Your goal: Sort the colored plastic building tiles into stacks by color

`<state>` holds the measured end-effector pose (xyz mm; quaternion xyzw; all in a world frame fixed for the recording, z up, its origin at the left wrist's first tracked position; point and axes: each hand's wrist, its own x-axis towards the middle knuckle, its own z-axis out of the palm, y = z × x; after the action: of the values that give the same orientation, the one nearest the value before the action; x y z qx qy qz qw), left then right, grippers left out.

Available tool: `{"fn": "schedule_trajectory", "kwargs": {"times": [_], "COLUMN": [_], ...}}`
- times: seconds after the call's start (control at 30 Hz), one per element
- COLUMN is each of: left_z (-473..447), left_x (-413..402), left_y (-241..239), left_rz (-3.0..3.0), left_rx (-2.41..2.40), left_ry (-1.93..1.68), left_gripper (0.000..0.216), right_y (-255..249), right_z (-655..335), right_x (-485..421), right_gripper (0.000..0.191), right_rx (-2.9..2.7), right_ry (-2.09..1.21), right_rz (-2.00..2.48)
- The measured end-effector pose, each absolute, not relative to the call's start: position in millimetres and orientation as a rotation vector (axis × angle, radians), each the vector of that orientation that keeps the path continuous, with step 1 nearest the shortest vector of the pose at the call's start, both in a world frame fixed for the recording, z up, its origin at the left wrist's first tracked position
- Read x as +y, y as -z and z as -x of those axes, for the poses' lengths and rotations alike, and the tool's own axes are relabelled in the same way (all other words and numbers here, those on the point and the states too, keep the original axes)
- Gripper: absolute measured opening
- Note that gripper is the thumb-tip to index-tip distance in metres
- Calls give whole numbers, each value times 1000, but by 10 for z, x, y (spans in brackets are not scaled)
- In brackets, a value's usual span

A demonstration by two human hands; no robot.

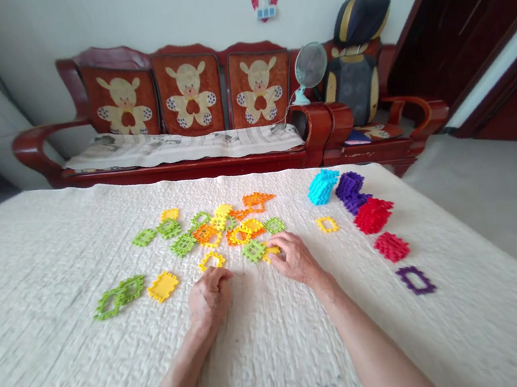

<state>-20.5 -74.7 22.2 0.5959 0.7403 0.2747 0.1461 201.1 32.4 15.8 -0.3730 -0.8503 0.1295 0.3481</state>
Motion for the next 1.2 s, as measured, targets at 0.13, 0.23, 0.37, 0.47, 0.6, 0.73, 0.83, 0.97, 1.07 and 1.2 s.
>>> {"fn": "schedule_trajectory", "kwargs": {"times": [0.13,0.23,0.37,0.47,0.6,0.73,0.83,0.97,1.07,1.2], "left_z": [191,196,278,379,476,500,495,484,466,426], "left_x": [-750,-746,-716,-659,-584,-563,-552,-509,-485,-501], "left_y": [-185,-172,-189,-175,-107,-58,-20,70,120,117], "left_rz": [-1691,-1650,-1492,-1244,-976,-1015,-1172,-1286,-1317,-1440], "left_rx": [2104,2077,2073,2101,2079,2110,2148,2145,2124,2113], "left_ry": [-879,-1098,-1528,-1690,-1731,-1677,-1635,-1750,-1828,-1757], "left_gripper": [31,30,30,30,37,39,40,41,40,41], "right_y": [-166,-177,-220,-286,-380,-424,-424,-417,-416,-399], "right_z": [-2013,-2021,-1917,-1625,-1028,-588,-490,-509,-513,-508], "right_x": [330,305,319,462,786,1024,1080,1093,1088,1049], "right_gripper": [16,16,18,24,35,43,43,40,41,46], "right_rx": [-2202,-2173,-2087,-2134,-2325,-2479,-2559,-2624,-2602,-2478], "right_ry": [-359,-355,-284,-250,-232,-189,-162,-168,-232,-334], "right_rz": [971,965,902,843,812,929,1060,1124,1163,1149]}}
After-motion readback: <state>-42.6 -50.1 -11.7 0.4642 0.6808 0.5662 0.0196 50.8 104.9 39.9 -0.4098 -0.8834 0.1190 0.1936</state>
